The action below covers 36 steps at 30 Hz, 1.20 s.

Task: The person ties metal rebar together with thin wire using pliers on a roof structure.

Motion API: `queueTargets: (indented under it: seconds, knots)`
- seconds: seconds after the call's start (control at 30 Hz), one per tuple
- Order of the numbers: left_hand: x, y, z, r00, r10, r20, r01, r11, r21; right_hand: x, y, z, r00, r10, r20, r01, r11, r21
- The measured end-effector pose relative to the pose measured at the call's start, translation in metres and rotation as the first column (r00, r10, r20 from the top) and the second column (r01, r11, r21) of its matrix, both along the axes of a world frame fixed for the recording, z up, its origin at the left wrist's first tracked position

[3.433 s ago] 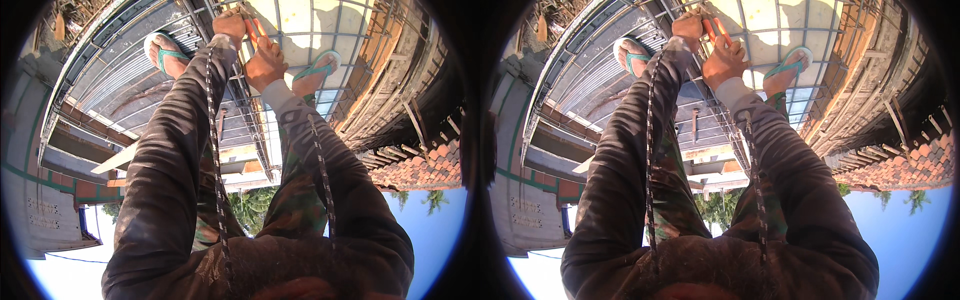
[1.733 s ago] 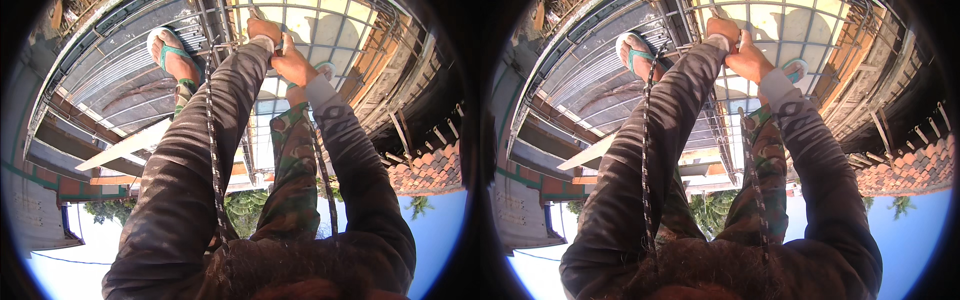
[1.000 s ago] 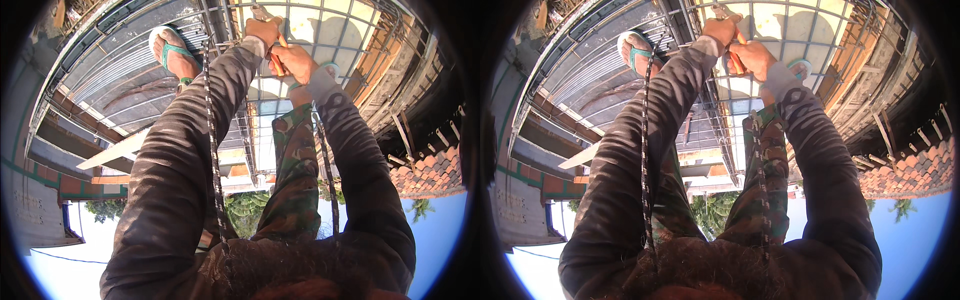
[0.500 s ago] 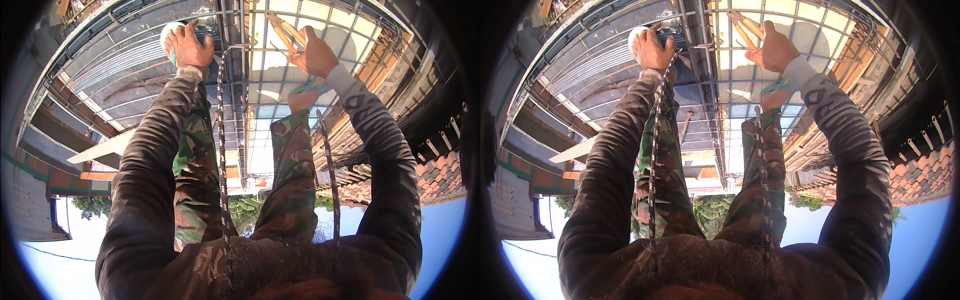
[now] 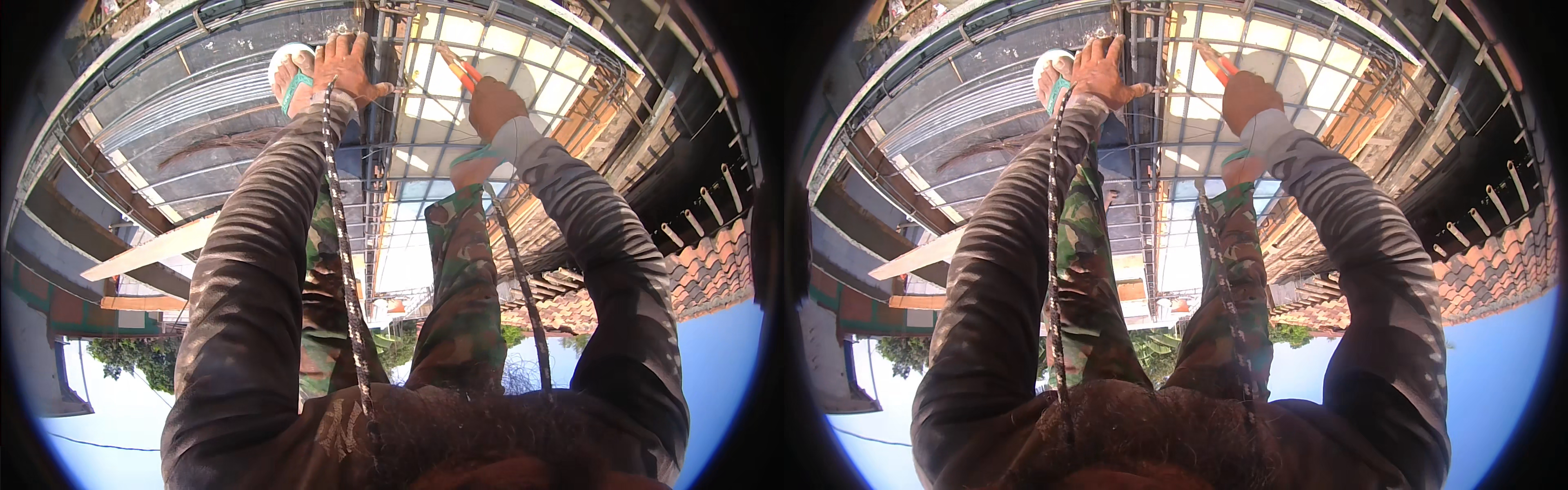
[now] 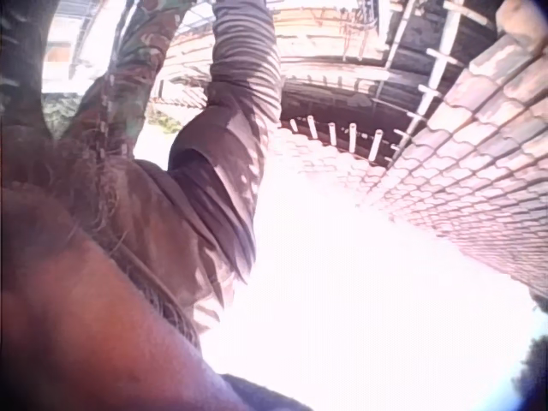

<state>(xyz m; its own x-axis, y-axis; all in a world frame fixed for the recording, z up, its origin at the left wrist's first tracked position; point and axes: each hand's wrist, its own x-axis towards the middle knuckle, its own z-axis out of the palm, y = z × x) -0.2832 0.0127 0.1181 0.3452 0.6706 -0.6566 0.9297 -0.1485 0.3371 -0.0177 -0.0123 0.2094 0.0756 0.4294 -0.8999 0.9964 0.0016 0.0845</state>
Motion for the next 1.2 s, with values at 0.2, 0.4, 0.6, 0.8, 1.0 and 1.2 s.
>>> queueTargets:
  seconds: [0.2, 0.4, 0.6, 0.8, 1.0, 1.2]
  knots:
    - [-0.006, -0.004, 0.007, 0.999, -0.013, 0.029, 0.012, 1.0, 0.006, -0.017, -0.01, 0.002, 0.955, -0.294, -0.045, 0.284, 0.947, -0.152]
    - [-0.009, -0.018, -0.009, 0.997, 0.009, 0.074, -0.015, 0.996, 0.089, 0.007, -0.015, -0.007, -0.272, -0.96, 0.064, 0.707, -0.245, -0.664]
    - [-0.011, -0.023, -0.009, 0.997, 0.038, 0.071, -0.043, 0.997, 0.067, 0.017, -0.033, -0.009, -0.613, -0.761, 0.214, 0.36, -0.51, -0.781]
    - [0.008, -0.03, 0.017, 0.96, 0.273, 0.054, -0.276, 0.96, 0.055, 0.033, -0.001, -0.008, 0.273, -0.962, 0.004, 0.727, 0.204, -0.656]
    - [0.0, -0.014, -0.034, 0.405, 0.903, 0.141, -0.846, 0.429, -0.316, 0.02, -0.003, 0.009, 0.995, -0.017, -0.099, 0.042, 0.963, 0.267]
    - [-0.002, -0.002, -0.037, 0.605, 0.795, 0.049, -0.772, 0.6, -0.211, 0.077, 0.005, -0.031, 0.968, 0.25, -0.037, -0.245, 0.965, 0.098]
